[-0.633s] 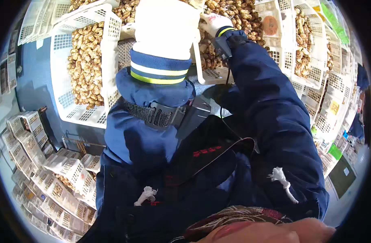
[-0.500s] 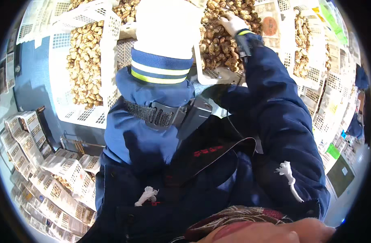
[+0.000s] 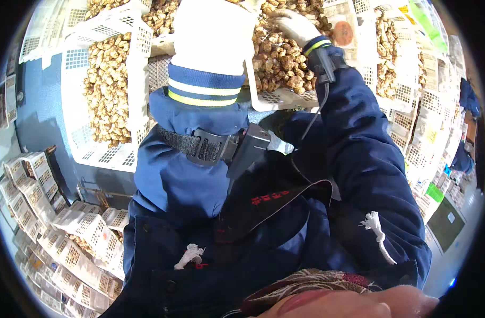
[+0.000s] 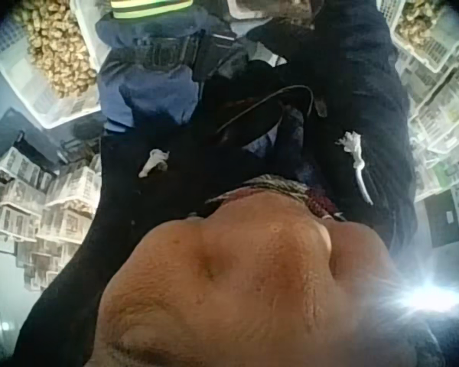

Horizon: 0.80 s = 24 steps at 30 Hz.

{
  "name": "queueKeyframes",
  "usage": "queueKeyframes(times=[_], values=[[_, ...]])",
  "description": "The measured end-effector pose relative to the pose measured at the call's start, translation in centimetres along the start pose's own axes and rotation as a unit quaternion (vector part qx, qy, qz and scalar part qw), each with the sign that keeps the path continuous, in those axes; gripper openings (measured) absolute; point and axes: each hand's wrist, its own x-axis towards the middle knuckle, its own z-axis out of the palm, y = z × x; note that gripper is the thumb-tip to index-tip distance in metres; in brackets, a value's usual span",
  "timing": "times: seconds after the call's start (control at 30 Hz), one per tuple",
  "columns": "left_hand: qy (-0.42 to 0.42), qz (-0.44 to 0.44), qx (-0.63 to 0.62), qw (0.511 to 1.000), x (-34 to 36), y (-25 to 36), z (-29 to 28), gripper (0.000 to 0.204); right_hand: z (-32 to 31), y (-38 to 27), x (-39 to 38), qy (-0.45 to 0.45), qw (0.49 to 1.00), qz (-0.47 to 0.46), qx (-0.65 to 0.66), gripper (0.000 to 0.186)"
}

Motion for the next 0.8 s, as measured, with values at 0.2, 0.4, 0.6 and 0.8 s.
queueKeyframes(times=[0.2, 0.4, 0.6, 0.8], values=[[-0.038, 0.003, -0.015, 0.999, -0.2, -0.2, 0.0, 0.020, 6.9, -4.6, 0.0, -0.065, 0.937, 0.078, -0.333, 0.037], [-0.046, 0.039, 0.017, 0.998, -0.6, 0.3, -0.2, 0.023, 7.0, -3.6, 4.0, -0.197, 0.923, 0.169, -0.284, 0.041], [-0.079, 0.037, 0.032, 0.996, -0.8, -0.2, -0.2, 0.022, 4.1, -2.8, -1.2, -0.079, 0.948, 0.190, -0.241, 0.046], [-0.110, 0.087, 0.157, 0.978, 0.0, -0.4, -0.7, 0.020, 2.2, -1.9, -3.4, -0.003, 0.935, 0.162, -0.316, 0.045]])
